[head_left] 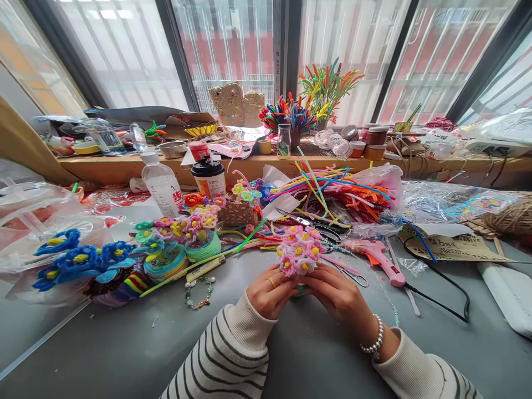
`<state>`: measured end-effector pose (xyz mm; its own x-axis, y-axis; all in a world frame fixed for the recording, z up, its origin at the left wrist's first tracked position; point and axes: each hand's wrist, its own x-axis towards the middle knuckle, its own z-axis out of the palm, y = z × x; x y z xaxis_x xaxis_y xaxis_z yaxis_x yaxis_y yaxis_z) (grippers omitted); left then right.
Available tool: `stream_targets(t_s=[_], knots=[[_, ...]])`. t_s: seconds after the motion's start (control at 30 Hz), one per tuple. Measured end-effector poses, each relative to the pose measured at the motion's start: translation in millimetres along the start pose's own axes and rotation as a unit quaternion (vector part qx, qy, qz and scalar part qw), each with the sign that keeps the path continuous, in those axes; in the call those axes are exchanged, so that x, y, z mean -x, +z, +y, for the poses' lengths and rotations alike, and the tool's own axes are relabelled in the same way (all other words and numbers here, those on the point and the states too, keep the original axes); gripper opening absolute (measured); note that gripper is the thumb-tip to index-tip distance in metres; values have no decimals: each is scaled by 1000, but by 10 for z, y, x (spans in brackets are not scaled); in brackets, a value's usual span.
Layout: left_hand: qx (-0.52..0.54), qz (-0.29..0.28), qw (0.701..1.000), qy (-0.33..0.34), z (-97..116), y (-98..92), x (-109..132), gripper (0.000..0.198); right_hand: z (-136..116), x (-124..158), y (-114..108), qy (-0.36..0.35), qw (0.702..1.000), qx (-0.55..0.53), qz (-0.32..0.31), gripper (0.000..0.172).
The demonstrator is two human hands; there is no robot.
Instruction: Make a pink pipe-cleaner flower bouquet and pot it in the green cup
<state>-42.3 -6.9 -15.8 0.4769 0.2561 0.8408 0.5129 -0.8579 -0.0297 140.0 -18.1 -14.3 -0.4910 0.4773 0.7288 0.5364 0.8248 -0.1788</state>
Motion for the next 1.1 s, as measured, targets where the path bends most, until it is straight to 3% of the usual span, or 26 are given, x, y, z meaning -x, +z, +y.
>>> stream_targets(t_s=[0.27,0.57,0.9,1.1], knots=[[0,-9,999,-30,-4,-10,-12,11,50,-32,33,48,997,-63,-9,12],[-56,-9,998,-36,45,24,7,15,72,-12,25,64,996,-48,-27,14],[-78,-22,996,-21,38,30,-11,18,182,-81,-29,21,996,-53,-71,17],[-89,-14,996,-10,63,11,-30,17,204,-61,-11,15,997,-66,-46,14]])
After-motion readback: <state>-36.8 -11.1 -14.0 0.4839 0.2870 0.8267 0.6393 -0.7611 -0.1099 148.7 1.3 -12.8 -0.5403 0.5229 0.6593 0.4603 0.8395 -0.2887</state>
